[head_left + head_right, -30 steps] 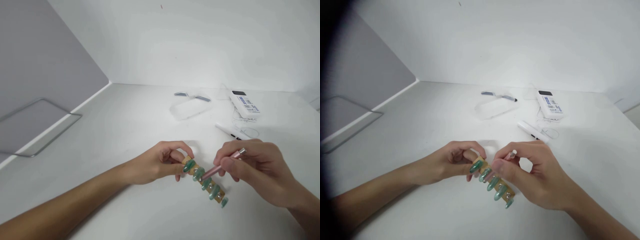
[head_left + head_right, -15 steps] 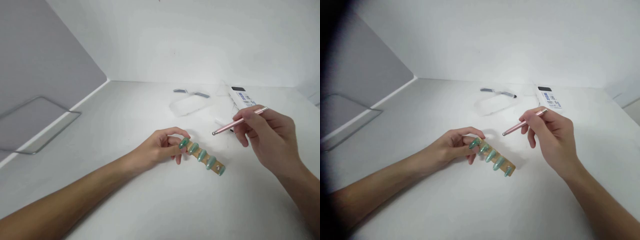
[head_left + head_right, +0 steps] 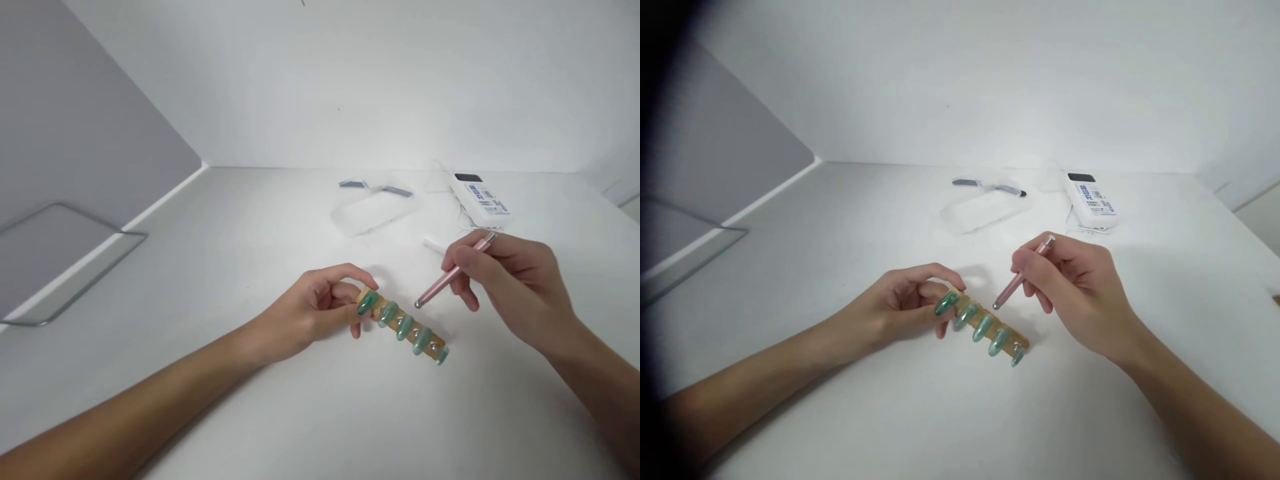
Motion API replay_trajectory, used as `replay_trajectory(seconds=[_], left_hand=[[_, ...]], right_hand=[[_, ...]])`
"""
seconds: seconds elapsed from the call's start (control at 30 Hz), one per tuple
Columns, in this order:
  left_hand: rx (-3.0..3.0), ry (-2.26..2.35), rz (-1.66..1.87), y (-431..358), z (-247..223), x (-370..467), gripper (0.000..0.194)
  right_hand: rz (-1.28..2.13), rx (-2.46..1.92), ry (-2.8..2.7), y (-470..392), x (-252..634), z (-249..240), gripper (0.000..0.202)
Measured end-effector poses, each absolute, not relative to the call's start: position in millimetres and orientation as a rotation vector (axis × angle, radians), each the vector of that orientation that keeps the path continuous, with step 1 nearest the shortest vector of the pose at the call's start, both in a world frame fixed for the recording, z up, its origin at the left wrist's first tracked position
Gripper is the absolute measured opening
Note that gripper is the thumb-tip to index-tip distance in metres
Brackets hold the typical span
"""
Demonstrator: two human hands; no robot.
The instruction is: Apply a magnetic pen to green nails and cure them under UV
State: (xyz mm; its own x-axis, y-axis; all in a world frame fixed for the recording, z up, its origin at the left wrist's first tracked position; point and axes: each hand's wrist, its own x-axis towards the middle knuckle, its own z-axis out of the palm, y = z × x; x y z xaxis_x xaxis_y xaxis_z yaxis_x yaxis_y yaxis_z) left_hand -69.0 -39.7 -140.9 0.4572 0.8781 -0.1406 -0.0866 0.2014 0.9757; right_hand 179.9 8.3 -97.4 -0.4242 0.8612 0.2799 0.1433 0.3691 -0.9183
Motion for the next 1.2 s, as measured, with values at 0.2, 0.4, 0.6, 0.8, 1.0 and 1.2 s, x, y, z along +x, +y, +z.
replay_trajectory(seconds=[0.2,0.4,0.6,0.8,1.0,1.2], left_hand=[[1.167,0.851,0.792,-39.2,-141.2,-69.7,0.014],[1.173,0.839,0.785,-40.9,-141.4,-70.3,0.015],[1.156,0.838,0.786,-38.5,-141.6,-70.0,0.016],[1.158,0.829,0.787,-39.3,-141.7,-70.8,0.015],[1.158,0.844,0.779,-38.8,-141.2,-70.3,0.015],[1.154,0.852,0.783,-39.3,-141.3,-69.8,0.015]], right_hand=[[1.111,-0.854,-1.824,6.2,180.6,-99.1,0.024],[1.166,-0.817,-1.858,5.2,181.3,-96.9,0.024],[1.11,-0.818,-1.923,4.3,180.6,-92.3,0.022],[1.109,-0.817,-1.939,5.4,179.8,-92.1,0.023],[1.127,-0.804,-1.977,5.3,180.2,-92.3,0.021],[1.114,-0.812,-1.987,4.3,181.4,-90.0,0.022]])
